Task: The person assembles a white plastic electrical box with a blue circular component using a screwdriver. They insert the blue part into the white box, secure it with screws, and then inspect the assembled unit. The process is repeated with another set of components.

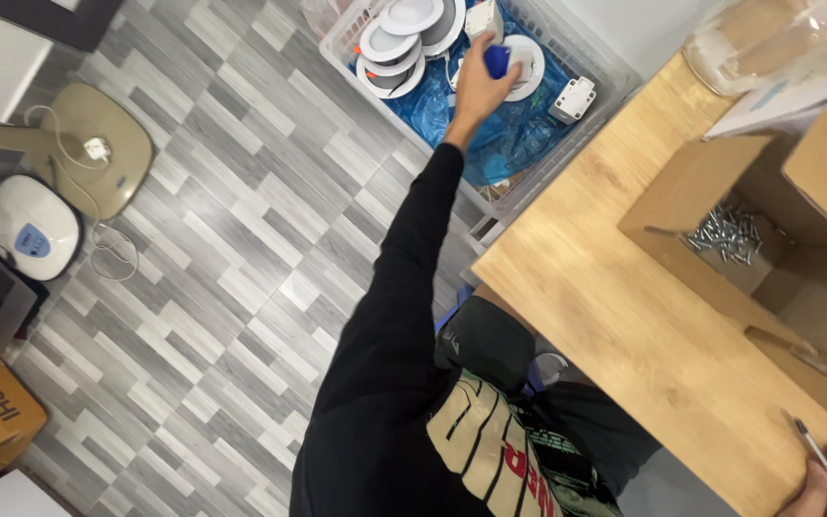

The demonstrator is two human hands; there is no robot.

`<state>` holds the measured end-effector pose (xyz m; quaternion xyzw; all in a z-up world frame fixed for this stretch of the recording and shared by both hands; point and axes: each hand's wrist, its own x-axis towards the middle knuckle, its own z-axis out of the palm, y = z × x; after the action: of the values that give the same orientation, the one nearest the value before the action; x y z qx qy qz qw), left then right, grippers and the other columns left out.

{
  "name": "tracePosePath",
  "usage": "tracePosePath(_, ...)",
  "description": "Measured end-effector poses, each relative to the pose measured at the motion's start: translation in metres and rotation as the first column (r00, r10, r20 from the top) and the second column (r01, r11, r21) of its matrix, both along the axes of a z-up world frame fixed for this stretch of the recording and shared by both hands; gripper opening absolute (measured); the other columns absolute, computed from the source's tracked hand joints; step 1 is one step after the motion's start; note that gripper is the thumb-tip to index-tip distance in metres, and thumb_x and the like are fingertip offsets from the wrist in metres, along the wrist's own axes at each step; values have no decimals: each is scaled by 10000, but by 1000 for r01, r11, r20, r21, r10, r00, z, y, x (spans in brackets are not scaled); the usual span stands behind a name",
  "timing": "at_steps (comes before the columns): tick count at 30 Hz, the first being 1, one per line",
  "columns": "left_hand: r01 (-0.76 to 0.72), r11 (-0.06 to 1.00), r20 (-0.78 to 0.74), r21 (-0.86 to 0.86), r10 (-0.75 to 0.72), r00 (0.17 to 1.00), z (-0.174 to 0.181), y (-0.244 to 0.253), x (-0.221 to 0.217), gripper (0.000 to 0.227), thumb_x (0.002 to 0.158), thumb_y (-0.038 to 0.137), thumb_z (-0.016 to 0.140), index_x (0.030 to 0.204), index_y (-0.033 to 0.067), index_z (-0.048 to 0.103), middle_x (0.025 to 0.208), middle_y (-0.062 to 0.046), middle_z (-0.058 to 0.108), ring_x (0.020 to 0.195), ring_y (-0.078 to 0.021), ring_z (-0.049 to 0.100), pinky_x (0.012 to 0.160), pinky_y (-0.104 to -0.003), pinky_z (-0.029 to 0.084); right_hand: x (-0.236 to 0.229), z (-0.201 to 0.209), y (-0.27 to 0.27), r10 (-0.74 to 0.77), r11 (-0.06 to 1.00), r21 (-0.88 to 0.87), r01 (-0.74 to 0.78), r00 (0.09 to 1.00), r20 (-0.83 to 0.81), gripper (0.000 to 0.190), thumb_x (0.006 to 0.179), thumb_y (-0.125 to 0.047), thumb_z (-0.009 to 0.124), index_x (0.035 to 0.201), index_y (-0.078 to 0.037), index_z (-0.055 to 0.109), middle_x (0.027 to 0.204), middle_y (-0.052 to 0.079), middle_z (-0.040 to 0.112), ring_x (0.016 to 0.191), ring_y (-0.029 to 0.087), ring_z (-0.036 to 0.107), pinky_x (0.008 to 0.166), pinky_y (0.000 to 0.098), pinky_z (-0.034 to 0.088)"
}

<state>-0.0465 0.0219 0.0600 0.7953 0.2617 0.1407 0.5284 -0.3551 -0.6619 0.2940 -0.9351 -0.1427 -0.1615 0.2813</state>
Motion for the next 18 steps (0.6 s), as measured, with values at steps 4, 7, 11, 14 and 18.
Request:
tracePosePath(4, -111, 873, 142, -475, 201, 969, -11, 22, -38, 812, 741, 303, 996, 1472, 132, 684, 1481, -110, 711, 1376, -283, 630, 1127, -359, 517, 2, -22, -21, 8, 994, 113, -7, 1000, -7, 224, 1322, 340, 719, 1545, 362, 708, 1583, 542, 597, 1534, 590, 590, 1370, 599, 493)
tracePosePath(7, 223, 233, 281, -947, 259, 924, 43, 16, -113, 220, 909, -9, 785, 1124, -56, 787, 1129, -176, 821, 1014, -303, 773, 911, -511, 661, 0, 24, 7, 48, 992, -124, -35, 994, 101, 161, 1366, 130, 913, 1483, 223, 852, 1575, 446, 750, 1366, 528, 745, 1220, 560, 602)
tracePosePath(11, 255, -24, 230, -967, 354, 907, 136, -4, -204, 628, 871, 10, 771, 1469, -69, 595, 1454, -274, 682, 1323, -412, 675, 1107, -540, 555, 0, 41, 19, -54, 937, -326, 127, 973, 225, 253, 1317, -226, 885, 1430, -7, 944, 1531, 223, 804, 1322, 347, 743, 1261, 497, 522)
tracePosePath(14, 308, 36, 299, -951, 368, 881, 179, -11, -257, 621, 831, 173, 856, 1417, 82, 670, 1273, -165, 794, 1145, -351, 753, 977, -491, 584, -7, 60, 33, -62, 904, -385, 185, 949, 310, 180, 1199, -196, 1022, 1321, -106, 923, 1432, 136, 844, 1316, 267, 785, 1158, 425, 489)
tracePosePath(18, 518, 234, 568, -823, 314, 761, 229, -28, -286, 843, 825, 50, 878, 1581, 61, 504, 1485, -201, 646, 1323, -400, 635, 1104, -530, 500, -10, 70, 42, -95, 925, -323, 202, 943, 318, 226, 1132, -236, 946, 1311, -118, 876, 1420, 88, 811, 1232, 301, 700, 1097, 433, 458)
